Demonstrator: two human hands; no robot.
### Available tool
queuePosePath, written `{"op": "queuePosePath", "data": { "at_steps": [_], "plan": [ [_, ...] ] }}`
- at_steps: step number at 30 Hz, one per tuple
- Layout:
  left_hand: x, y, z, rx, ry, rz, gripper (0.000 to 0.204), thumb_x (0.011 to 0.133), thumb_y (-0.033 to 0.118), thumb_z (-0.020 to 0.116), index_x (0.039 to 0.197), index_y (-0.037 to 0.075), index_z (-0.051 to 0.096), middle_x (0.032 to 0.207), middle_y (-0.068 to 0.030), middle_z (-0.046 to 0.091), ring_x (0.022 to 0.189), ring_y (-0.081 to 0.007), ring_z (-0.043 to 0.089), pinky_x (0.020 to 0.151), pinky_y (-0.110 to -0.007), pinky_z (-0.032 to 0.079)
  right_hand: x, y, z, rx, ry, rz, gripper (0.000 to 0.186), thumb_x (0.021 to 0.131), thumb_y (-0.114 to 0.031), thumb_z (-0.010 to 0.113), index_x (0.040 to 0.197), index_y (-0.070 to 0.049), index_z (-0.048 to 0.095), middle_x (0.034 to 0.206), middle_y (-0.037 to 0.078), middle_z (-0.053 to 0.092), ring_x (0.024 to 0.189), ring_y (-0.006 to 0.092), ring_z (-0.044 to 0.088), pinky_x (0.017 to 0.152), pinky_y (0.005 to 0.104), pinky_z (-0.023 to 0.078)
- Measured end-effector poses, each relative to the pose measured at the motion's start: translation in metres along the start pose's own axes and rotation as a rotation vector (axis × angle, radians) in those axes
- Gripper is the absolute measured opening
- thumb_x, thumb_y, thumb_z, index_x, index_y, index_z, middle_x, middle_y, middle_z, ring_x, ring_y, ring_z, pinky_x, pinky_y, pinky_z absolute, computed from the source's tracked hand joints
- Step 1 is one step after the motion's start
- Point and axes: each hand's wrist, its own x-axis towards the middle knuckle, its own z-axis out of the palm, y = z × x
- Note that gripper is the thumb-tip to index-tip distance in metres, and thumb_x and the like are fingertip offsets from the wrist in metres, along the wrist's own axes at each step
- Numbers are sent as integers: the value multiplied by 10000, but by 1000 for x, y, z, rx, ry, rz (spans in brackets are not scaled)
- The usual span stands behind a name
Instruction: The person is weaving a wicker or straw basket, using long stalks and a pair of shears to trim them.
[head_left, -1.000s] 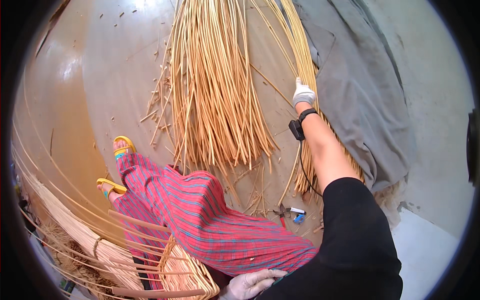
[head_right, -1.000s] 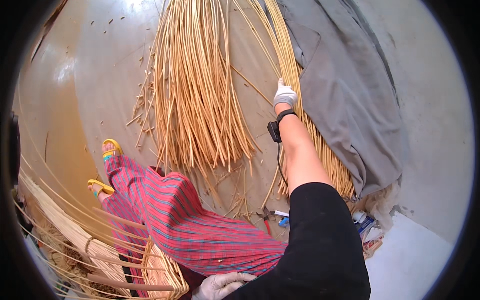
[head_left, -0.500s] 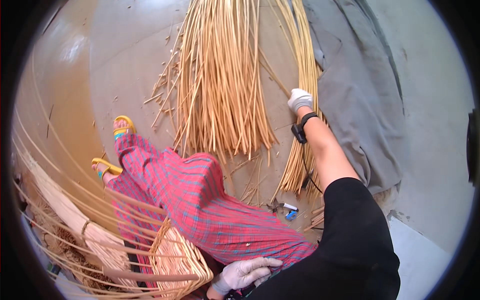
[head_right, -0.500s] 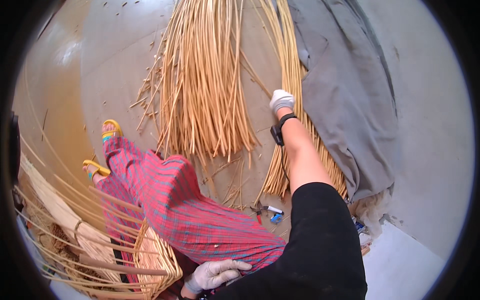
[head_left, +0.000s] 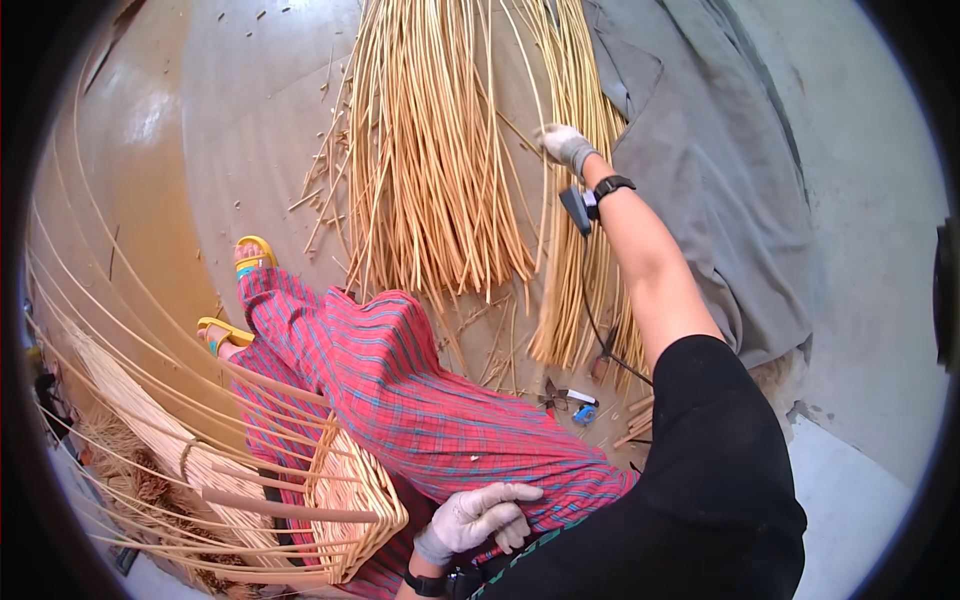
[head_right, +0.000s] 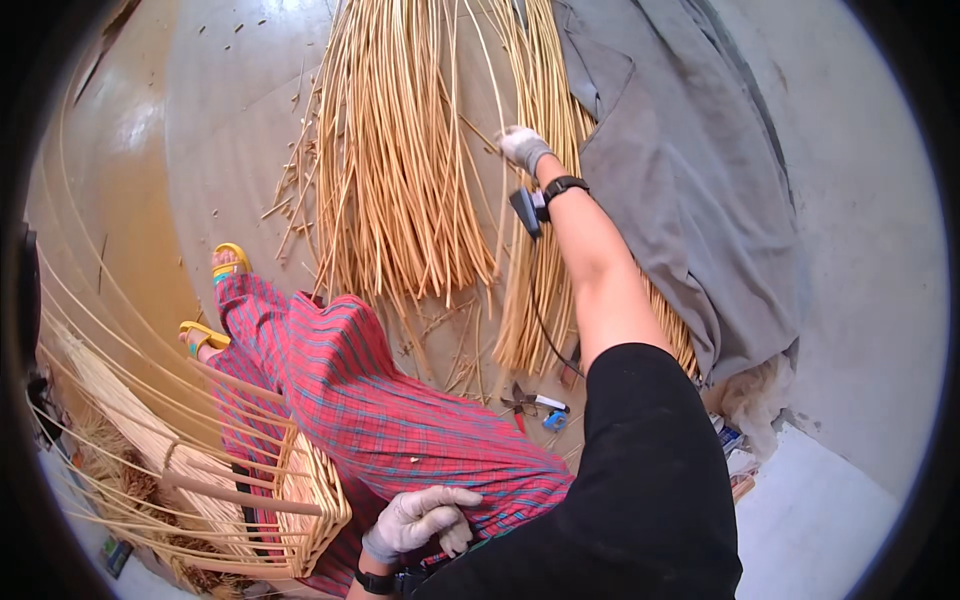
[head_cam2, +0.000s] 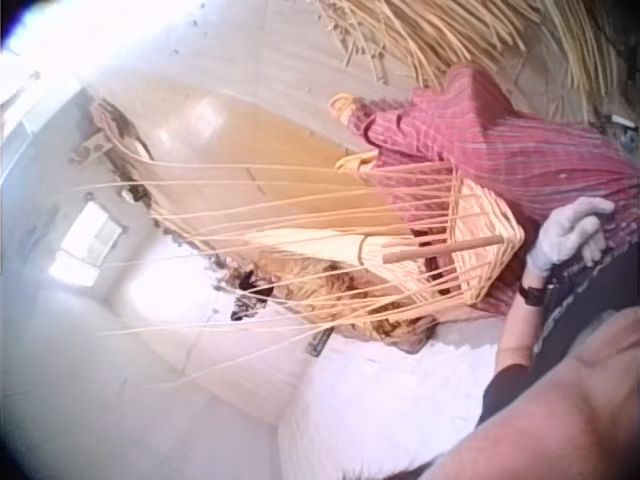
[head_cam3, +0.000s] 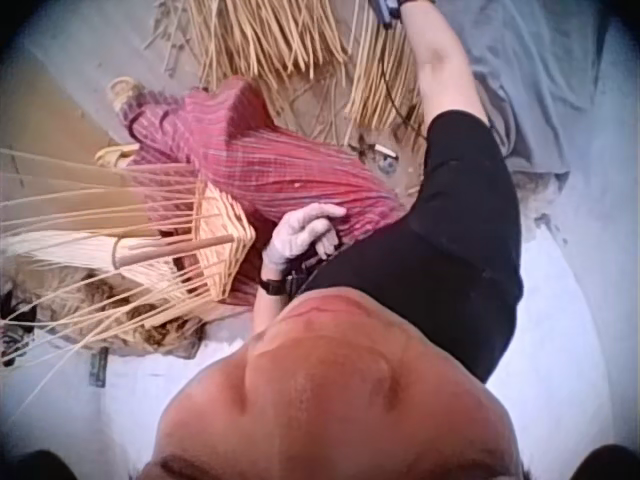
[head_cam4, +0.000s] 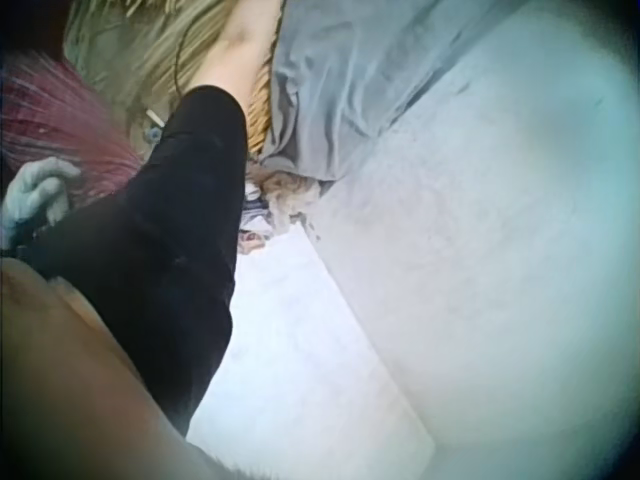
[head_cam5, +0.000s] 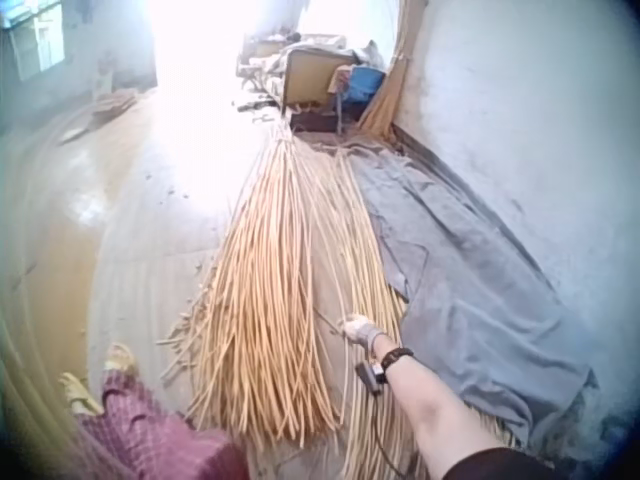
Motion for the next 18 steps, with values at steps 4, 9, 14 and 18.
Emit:
{"op": "queuePosePath", "data": {
  "at_steps": [4,9,14,18],
  "plan": [
    [-4,1,8,9,117,26,366,1109,140,457,1432,-12,537,909,-105,720,745,-131,711,669,-253,595,-35,-28,55,199,-56,151,388,955,-280,664,1283,-79,613,904,103,694,786,246,682,701,425,597],
    [6,7,13,21,100,14,360,1105,142,457,1426,6,549,894,-110,725,741,-137,719,645,-264,608,-90,57,80,-100,-254,99,712,870,-387,799,1419,-14,542,1213,188,709,1058,277,686,895,384,565],
    [-3,4,18,36,206,-3,353,1097,147,477,1409,6,565,887,-102,725,741,-140,722,648,-265,609,-127,17,120,-302,-195,94,875,622,-412,828,1342,15,571,1304,277,654,1246,379,632,1044,392,511],
    [-4,-1,23,41,236,60,347,1093,147,481,1381,-23,573,878,-137,740,724,-177,739,603,-264,600,-124,4,129,-202,-211,233,847,634,-399,833,1295,74,594,1277,298,654,1193,387,653,1006,394,525]
  ]
}}
